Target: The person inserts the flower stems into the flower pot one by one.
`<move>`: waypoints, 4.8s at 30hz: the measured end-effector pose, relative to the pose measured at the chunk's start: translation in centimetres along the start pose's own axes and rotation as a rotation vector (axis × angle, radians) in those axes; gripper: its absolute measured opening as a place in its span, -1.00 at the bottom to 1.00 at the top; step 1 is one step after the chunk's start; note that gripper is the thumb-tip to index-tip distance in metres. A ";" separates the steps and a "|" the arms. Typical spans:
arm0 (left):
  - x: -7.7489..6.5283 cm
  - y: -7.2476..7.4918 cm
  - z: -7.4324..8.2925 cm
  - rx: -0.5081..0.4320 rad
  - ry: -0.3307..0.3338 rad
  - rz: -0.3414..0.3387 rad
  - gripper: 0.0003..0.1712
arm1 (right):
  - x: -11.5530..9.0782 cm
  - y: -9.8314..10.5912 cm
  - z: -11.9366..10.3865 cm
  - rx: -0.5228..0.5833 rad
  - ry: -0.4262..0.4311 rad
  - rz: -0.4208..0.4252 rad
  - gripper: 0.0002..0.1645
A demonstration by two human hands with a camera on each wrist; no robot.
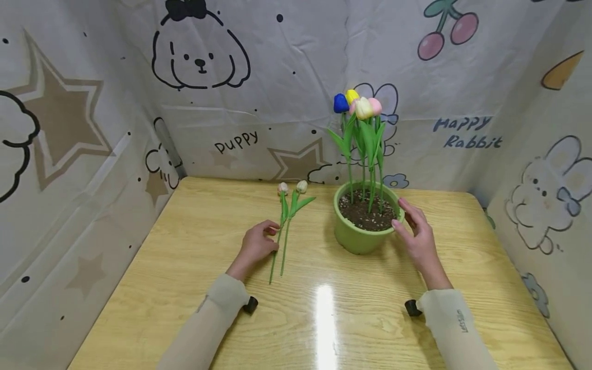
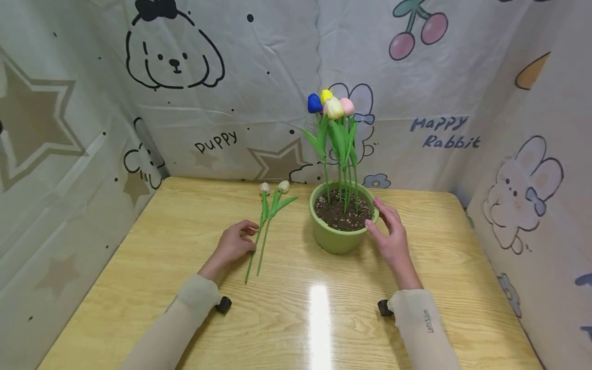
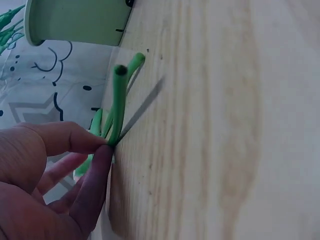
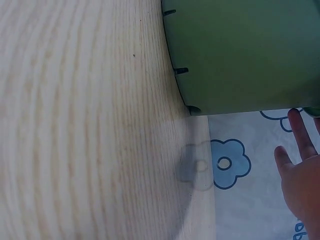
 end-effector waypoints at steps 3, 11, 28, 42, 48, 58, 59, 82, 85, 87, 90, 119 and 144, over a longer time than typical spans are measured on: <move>0.2 0.1 0.2 -0.005 0.016 0.029 -0.48 | 0.0 0.2 0.1 -0.002 -0.007 0.002 -0.32; 0.3 0.2 -0.2 -0.001 0.093 0.056 -0.49 | 0.0 0.1 0.1 0.004 0.001 0.002 -0.32; 0.3 0.2 0.3 0.086 0.036 0.060 -0.48 | 0.0 0.2 0.3 0.021 0.006 -0.001 -0.32; 1.0 1.2 -0.6 -0.296 0.268 -0.030 -0.51 | 0.1 0.2 0.7 0.023 0.015 0.006 -0.32; 0.9 1.1 -0.8 -0.385 0.289 -0.066 -0.49 | 0.1 0.1 0.7 0.020 0.015 0.009 -0.33; 0.9 0.7 -1.2 -0.433 0.315 -0.113 -0.46 | 0.1 0.1 0.8 0.036 0.016 0.008 -0.32; 0.9 0.6 -1.2 -0.440 0.315 -0.117 -0.46 | 0.1 0.1 0.8 0.036 0.016 0.008 -0.32; 0.7 1.2 1.4 -0.655 0.129 -0.096 -0.38 | 0.2 -0.3 0.6 0.038 0.016 -0.005 -0.32; 0.6 1.2 2.1 -0.710 0.100 -0.092 -0.38 | 0.2 -0.3 0.6 0.035 0.018 -0.007 -0.32; 0.6 1.2 2.4 -0.732 0.088 -0.087 -0.37 | 0.2 -0.3 0.6 0.036 0.019 -0.008 -0.32; 0.5 1.2 2.8 -0.743 0.077 -0.071 -0.36 | 0.1 -0.3 0.6 0.037 0.020 -0.008 -0.32; 2.0 1.3 14.3 -0.870 -0.320 0.149 -0.52 | 0.1 0.1 0.3 0.043 0.012 -0.001 -0.32; 3.4 -2.4 19.9 -0.917 -0.402 0.182 -0.54 | 0.2 0.3 0.2 0.039 0.039 -0.009 -0.32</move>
Point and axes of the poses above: each hand's wrist, its own x-axis towards the middle knuckle, its own y-axis out of the back of the hand, z = x × y, the point moved 5 cm from there along x, towards the middle knuckle, and after that the axes turned 10 degrees about z, right-handed, at the moved point
